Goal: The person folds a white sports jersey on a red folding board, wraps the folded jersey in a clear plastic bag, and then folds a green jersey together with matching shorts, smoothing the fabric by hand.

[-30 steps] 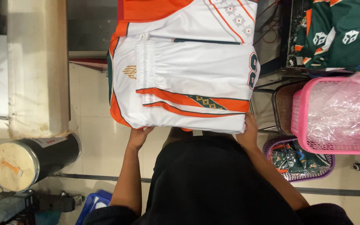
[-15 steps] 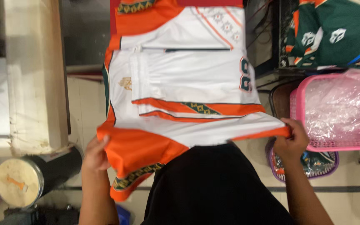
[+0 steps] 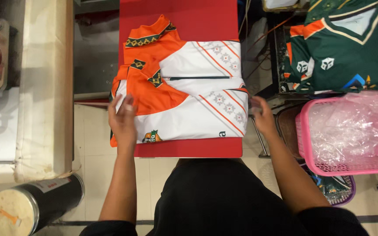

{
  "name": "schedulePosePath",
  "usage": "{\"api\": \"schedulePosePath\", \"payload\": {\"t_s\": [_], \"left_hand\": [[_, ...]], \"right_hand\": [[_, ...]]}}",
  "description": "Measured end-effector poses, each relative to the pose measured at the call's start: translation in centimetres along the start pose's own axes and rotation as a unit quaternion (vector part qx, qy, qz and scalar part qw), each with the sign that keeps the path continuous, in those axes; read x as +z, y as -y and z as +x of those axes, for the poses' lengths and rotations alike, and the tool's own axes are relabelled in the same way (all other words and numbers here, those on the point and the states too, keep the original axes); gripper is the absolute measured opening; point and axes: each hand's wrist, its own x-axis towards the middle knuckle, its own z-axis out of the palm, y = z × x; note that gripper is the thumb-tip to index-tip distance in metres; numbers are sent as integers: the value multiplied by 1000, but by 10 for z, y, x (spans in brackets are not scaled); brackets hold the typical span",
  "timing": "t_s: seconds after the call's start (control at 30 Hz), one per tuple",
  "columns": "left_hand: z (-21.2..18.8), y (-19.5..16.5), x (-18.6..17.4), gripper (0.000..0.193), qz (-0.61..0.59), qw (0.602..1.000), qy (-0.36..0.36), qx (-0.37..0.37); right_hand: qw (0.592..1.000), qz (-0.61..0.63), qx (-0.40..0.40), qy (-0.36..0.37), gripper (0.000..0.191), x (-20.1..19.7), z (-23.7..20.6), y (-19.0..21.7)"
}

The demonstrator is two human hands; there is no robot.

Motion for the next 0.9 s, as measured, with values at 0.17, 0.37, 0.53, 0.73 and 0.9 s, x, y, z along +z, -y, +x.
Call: {"api": "schedulePosePath", "payload": {"t_s": [0.17,0.37,0.53,0.73,0.9], "left_hand": [[-36,16,-35,46,496,860,-94,75],[-11,51,-55,16,454,888,-67,-20],[17,55,-49,12,434,890,-60,126],[45,40,-48,14,407,897,-54,163],[33,27,-79,21,305,945,-115,0]], "right_hand": [[1000,11,0,26,79,15,-16,0],[979,-173,-87,-71,37,12,8,-4],[946,-294,-85,-110,17,-8,-6,-17],[938,-244,-193,-150,25,21,18,26],[958,-156,-237,25,31,102,64,109]]}}
